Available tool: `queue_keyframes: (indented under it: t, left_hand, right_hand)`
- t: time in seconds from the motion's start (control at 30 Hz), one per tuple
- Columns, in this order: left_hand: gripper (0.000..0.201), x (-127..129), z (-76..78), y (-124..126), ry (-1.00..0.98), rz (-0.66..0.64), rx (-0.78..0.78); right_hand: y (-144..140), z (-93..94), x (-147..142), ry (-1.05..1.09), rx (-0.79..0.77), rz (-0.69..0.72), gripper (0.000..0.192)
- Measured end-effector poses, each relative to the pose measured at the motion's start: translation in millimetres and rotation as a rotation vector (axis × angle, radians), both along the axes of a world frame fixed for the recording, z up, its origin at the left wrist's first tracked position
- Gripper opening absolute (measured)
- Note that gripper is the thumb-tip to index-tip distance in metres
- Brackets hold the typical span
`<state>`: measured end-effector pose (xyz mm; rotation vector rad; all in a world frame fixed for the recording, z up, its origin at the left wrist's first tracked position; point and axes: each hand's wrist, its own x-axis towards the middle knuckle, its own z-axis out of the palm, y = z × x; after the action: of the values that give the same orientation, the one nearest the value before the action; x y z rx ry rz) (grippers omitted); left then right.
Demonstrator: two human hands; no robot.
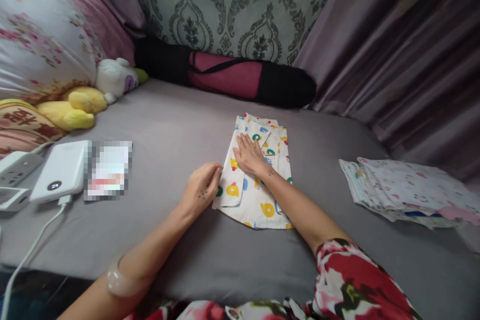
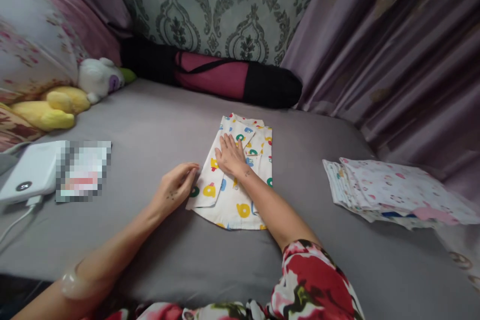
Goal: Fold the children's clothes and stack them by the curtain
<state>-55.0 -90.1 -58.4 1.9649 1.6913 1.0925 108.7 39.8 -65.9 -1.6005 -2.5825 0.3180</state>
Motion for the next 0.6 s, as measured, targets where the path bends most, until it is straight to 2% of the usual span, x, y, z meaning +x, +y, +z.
queue_keyframes:
  t: [0.13,0.2,0.43,0.6]
  left_hand:
    - [0.027,-2,3.7,3,-0.101,0.178,-0.038]
    - [0.029,-4,3.7,5,-0.135,0.227,-0.033]
    - [0.03,-8,-0.7,10,-0.173,0.269,-0.044]
    - [0.032,-10,-0.4,10,-0.168,0.265,-0.05]
  right_hand:
    - [-8,1.0,-7,-0.03,-0.019,0.002,0.062]
    - [-14,2.6,-12,-0.027,0.004,0.025,0.062]
    - [-39,0.6,-26,-0.008,-0.013,0.025,0.064]
    - [-81,4.2,-26,0.038,-0.007,0.093,0.066]
